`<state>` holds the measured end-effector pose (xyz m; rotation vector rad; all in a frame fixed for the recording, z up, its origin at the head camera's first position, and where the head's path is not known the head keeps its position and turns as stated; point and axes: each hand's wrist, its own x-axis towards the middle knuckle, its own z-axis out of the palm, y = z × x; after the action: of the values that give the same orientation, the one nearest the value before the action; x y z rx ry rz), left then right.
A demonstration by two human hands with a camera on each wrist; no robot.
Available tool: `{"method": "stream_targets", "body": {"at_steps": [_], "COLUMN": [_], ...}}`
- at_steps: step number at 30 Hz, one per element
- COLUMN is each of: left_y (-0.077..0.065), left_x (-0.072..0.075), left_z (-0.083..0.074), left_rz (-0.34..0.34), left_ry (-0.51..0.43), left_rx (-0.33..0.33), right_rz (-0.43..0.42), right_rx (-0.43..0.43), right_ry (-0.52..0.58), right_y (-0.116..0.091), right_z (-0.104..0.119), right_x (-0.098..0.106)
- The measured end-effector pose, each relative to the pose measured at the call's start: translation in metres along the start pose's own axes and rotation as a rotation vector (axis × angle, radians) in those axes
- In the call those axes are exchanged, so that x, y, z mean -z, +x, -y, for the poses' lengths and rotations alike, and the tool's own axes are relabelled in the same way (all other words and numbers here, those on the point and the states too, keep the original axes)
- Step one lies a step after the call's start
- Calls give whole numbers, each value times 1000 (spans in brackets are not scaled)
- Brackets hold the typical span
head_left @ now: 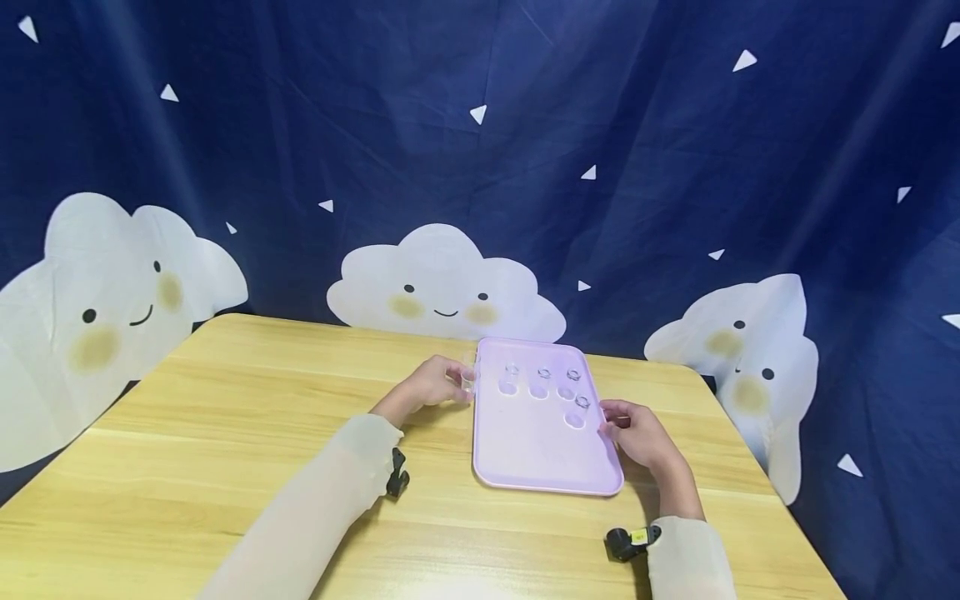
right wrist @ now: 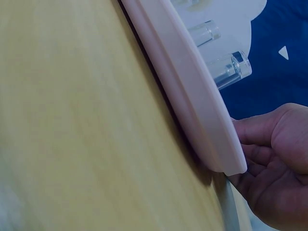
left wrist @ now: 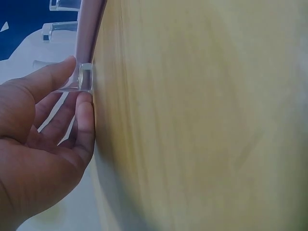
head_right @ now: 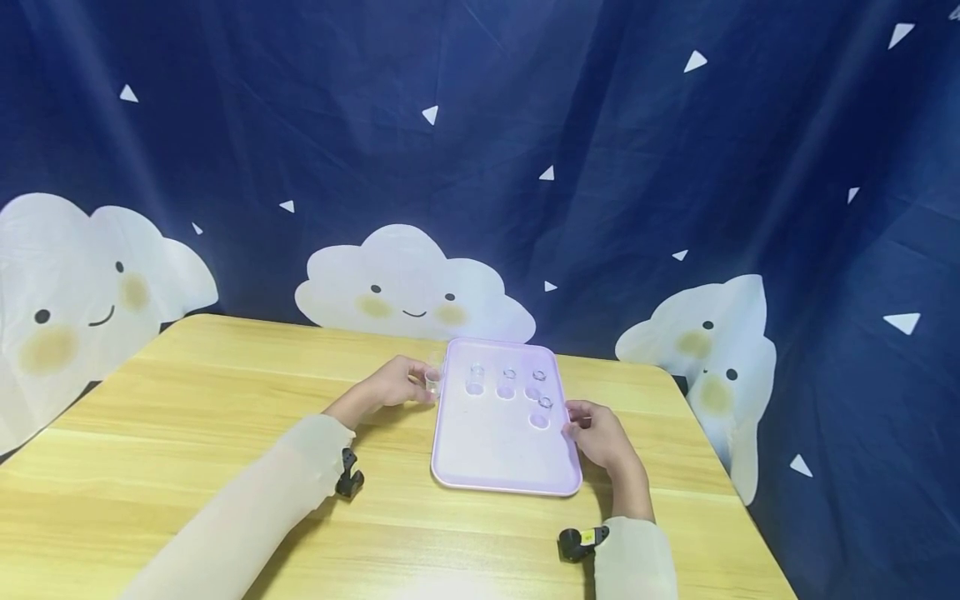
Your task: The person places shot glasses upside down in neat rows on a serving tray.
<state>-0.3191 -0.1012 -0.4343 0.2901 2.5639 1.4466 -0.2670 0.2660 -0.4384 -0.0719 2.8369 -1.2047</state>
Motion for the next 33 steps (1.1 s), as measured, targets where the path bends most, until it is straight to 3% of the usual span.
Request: {"method": "stream_targets", "body": {"at_steps": [14,24,33], "left_y": [-2,-7,-12], "left_x": [3,12,11], "left_z": [-2,-12,-24], "left_rz": [19,46,36], "left_ry": [30,43,47], "left_rx": [-8,-106,-162], "right_rz": [-1,0,3], "right_rx": [-3,9,16], "right_ry": [0,16,12], "right_y": [1,1,1], "right_z": [-1,-2,-2], "right_x": [1,-1,1]}}
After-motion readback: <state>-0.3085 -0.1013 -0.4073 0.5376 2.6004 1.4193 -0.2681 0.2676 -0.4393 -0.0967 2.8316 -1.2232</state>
